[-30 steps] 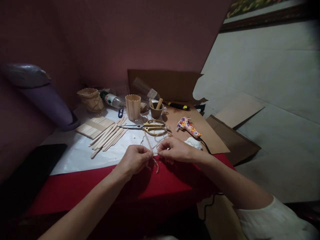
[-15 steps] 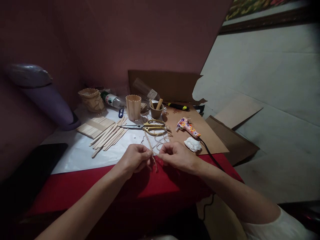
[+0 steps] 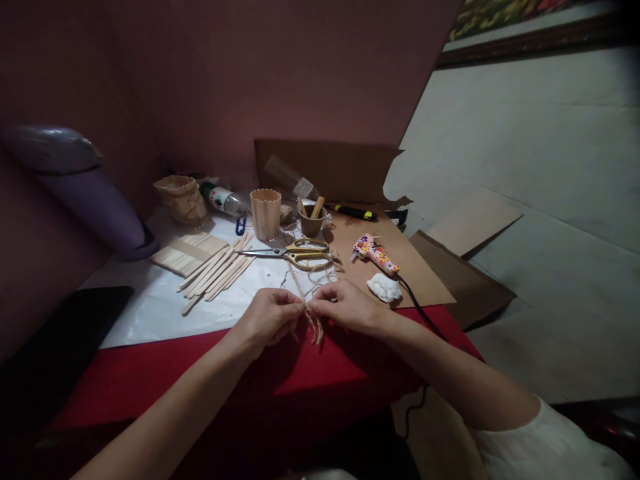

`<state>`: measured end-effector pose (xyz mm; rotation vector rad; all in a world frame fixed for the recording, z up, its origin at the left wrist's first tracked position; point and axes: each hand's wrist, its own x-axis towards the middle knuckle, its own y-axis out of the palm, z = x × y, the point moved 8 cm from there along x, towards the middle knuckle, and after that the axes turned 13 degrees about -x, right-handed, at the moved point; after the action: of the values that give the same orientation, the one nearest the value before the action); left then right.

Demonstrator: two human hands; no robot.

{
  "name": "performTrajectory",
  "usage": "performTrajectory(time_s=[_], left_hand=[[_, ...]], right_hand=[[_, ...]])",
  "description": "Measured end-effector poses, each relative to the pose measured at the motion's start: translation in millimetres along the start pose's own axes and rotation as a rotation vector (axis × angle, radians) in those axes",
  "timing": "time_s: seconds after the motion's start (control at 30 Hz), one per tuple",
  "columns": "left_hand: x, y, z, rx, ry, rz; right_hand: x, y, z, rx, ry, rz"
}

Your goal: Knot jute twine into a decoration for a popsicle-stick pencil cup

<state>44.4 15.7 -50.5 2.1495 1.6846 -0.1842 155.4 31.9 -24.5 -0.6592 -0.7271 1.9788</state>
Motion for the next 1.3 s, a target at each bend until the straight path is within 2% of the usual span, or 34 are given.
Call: performTrajectory(time_s=[0.07, 0.23, 0.47, 0.67, 0.83, 0.9, 0.97, 1.13, 1.2, 1.3], left_hand=[[0.2, -0.3, 0.4, -0.008, -0.002, 0.000], [-0.5, 0.1, 1.0, -0.014, -0.020, -0.001], [-0.7, 0.3, -0.6, -0.019, -0.027, -0.021], [-1.3, 0.2, -0.5, -0.018, -0.035, -0.032], [-0.4, 0.0, -0.2, -0.022, -0.024, -0.029], [0.2, -0.1, 0.1, -0.012, -0.025, -0.028], [0.6, -0.5, 0.5, -0.006, -0.027, -0.032], [-0.1, 0.1, 0.9, -0.021, -0.027, -0.036], [-0.6, 0.4, 0.8, -0.021, -0.027, -0.038], [-0.9, 0.2, -0.7, -0.022, -0.015, -0.044]], right_hand=[[4.8, 2.0, -1.1, 0.020, -0.017, -0.006], [11.2, 7.3, -8.9, 0.091, 0.027, 0.086], [14.1, 12.4, -14.0, 0.212, 0.036, 0.149], [8.8, 11.6, -3.0, 0.224, -0.008, 0.203], [5.1, 10.6, -0.3, 0.431, -0.027, 0.201], [3.5, 12.6, -1.2, 0.449, -0.038, 0.201], [1.2, 11.0, -1.8, 0.343, -0.054, 0.152], [-12.1, -17.0, 11.6, -0.158, -0.145, -0.230], [-15.0, -18.1, 15.3, -0.205, -0.162, -0.253], [-11.2, -8.5, 11.4, -0.194, -0.142, -0.173]])
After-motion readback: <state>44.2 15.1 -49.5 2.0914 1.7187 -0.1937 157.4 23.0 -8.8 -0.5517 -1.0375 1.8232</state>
